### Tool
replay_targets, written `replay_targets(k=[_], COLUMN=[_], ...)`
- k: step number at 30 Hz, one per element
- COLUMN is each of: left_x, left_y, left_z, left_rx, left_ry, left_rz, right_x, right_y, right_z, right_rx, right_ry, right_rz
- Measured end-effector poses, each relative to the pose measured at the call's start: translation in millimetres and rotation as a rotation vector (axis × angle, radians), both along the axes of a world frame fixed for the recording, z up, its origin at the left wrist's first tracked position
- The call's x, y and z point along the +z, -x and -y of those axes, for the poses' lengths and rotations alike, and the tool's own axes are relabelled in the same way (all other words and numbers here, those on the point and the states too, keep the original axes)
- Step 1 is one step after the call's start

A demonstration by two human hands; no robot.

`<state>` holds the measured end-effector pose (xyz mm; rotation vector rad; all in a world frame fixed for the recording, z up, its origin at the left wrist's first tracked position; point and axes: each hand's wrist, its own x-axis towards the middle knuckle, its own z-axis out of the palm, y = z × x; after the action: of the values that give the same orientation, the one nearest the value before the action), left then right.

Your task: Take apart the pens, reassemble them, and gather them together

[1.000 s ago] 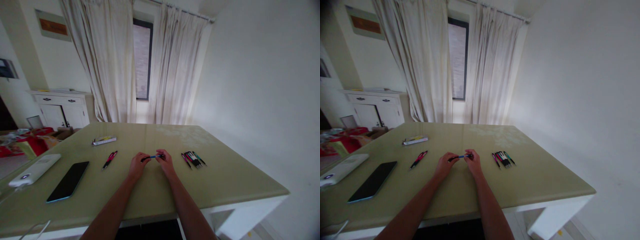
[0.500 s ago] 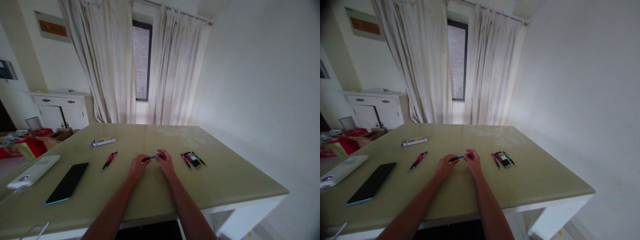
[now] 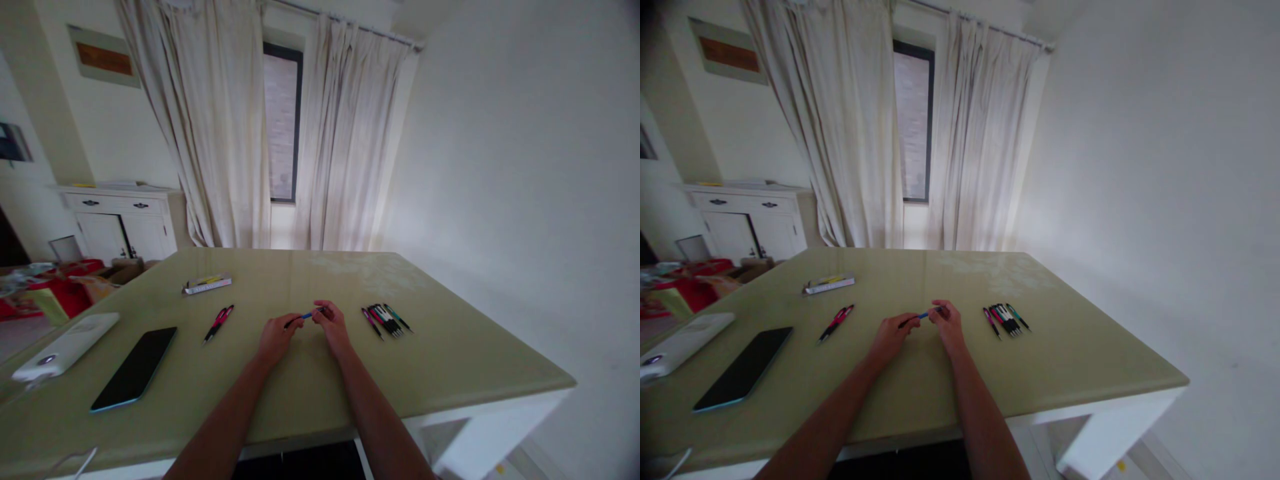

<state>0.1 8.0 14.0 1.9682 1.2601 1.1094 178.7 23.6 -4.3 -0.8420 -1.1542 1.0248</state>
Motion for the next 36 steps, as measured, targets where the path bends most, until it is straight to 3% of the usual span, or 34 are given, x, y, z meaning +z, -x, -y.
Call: replay_targets(k=[9, 18, 26, 36], left_x=[1.5, -8.3, -3.9, -4.1], left_y=[-2.1, 3.6, -1.7, 2.7], left_z=[2.1, -8.8, -2.3, -2.9], left_rx=[-0.015, 0.028, 0.046, 0.017], left_ry=[0.018, 0.004, -0.076, 0.001], left_rz=[-0.092, 0.179, 0.107, 0.131], right_x=[4.1, 2.3, 2.5, 2.8], right_y=[0.6, 0.8, 2.4, 1.3], right_z=[5.0, 3.2, 2.6, 4.6], right_rx=[0.066, 0.079, -0.004, 0.031], right_ry=[-0.016, 0.015, 0.055, 0.073], right_rz=[0.015, 0.023, -0.009, -0.023])
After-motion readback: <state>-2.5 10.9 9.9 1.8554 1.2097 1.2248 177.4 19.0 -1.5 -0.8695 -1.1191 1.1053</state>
